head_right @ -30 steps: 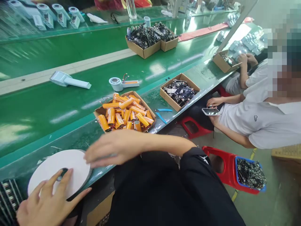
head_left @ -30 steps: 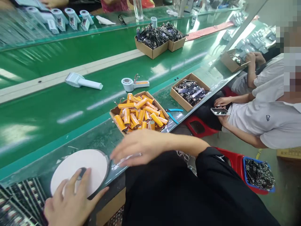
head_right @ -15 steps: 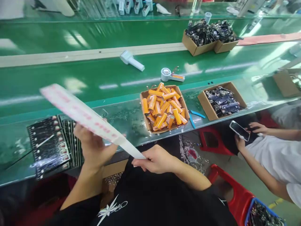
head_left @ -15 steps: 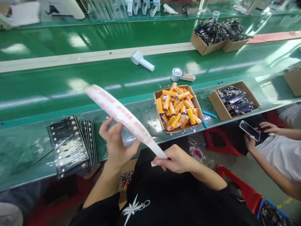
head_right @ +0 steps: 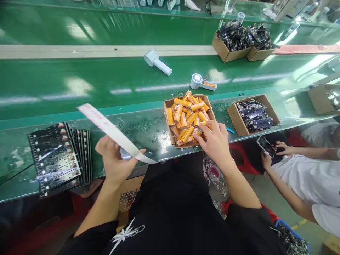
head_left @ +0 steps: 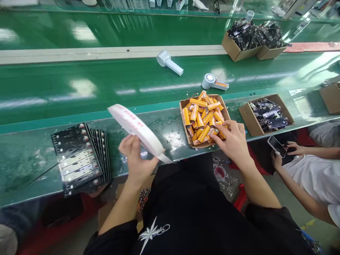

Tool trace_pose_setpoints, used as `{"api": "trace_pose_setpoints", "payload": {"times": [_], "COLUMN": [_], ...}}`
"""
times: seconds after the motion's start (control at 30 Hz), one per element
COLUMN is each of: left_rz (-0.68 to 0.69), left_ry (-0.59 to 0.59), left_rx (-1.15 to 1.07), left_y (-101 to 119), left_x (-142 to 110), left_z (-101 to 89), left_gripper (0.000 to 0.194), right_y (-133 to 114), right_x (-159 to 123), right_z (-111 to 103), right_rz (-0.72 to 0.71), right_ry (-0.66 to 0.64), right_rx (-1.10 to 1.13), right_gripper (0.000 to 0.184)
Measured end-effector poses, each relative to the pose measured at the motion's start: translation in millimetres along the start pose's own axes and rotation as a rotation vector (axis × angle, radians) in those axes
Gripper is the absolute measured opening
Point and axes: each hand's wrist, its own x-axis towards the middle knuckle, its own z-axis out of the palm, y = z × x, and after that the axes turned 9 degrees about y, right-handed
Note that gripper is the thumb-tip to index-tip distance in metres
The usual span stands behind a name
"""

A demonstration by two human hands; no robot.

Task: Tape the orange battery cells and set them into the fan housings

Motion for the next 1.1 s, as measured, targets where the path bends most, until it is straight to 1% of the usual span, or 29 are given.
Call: {"api": "trace_pose_setpoints", "payload": {"times": [0.03,0.1,0.17,0.27,0.33,0.37,0.43,0.53,0.6,0.7,0.77,0.83,0.9,0.97,1.03,1.07,1.1], "left_rz": [0.051,0.139,0.190,0.219,0.241,0.255,0.301,0.380,0.405,0.422,0.437,0.438,0.415,0.383,0.355,0.348,0.347], "left_ry": [0.045,0.118,0.119,0.089,0.070,0.052,0.014,-0.022,-0.015,-0.026,-0.028,-0.007,0.003,-0.002,0.010,0.031,0.054], "left_rx": [0.010,0.024,0.036,0.056,0.068,0.074,0.074,0.075,0.095,0.130,0.153,0.170,0.173,0.160,0.168,0.184,0.206], "left_y": [6.4,16.4,22.8,29.9,36.1,39.9,47.8,57.1,60.2,62.1,63.5,66.3,71.0,77.0,83.1,85.8,88.0], "left_x": [1.8,5.4,7.3,7.8,8.7,9.5,11.7,14.1,14.5,15.2,16.0,16.1,14.1,10.2,5.9,4.1,2.6], "left_z": [2.6,7.8,11.4,13.4,13.1,12.8,12.0,11.5,11.7,12.0,12.1,12.4,13.4,15.1,17.6,19.1,20.7], "left_gripper": [0.099,0.091,0.087,0.081,0.079,0.077,0.075,0.072,0.071,0.072,0.072,0.072,0.074,0.079,0.082,0.081,0.080], "right_y": [3.2,8.7,12.9,14.2,9.6,5.8,-3.4,-17.5,-25.2,-34.3,-38.9,-42.3,-44.4,-46.0,-49.2,-52.1,-55.7], "right_x": [1.6,0.4,-2.9,-5.4,-5.1,-4.8,-3.8,-0.5,2.7,5.8,5.4,4.0,2.8,1.9,-0.4,-2.5,-5.4], "right_z": [2.5,7.8,10.3,4.9,-3.5,-8.4,-18.3,-30.0,-34.2,-34.5,-30.9,-24.4,-14.9,-2.5,12.3,20.0,27.4], "right_rz": [0.001,0.021,0.092,0.241,0.318,0.336,0.324,0.221,0.143,0.084,0.075,0.095,0.180,0.327,0.482,0.547,0.595], "right_ry": [0.005,0.028,0.120,0.329,0.415,0.413,0.331,0.159,0.096,0.054,0.032,0.036,0.126,0.298,0.480,0.543,0.579], "right_rx": [-0.010,0.088,0.331,0.791,0.945,0.961,0.925,0.742,0.595,0.473,0.465,0.508,0.589,0.675,0.750,0.790,0.838], "right_gripper": [0.027,0.020,0.020,0.032,0.039,0.041,0.040,0.033,0.029,0.025,0.024,0.022,0.021,0.025,0.034,0.038,0.042]}}
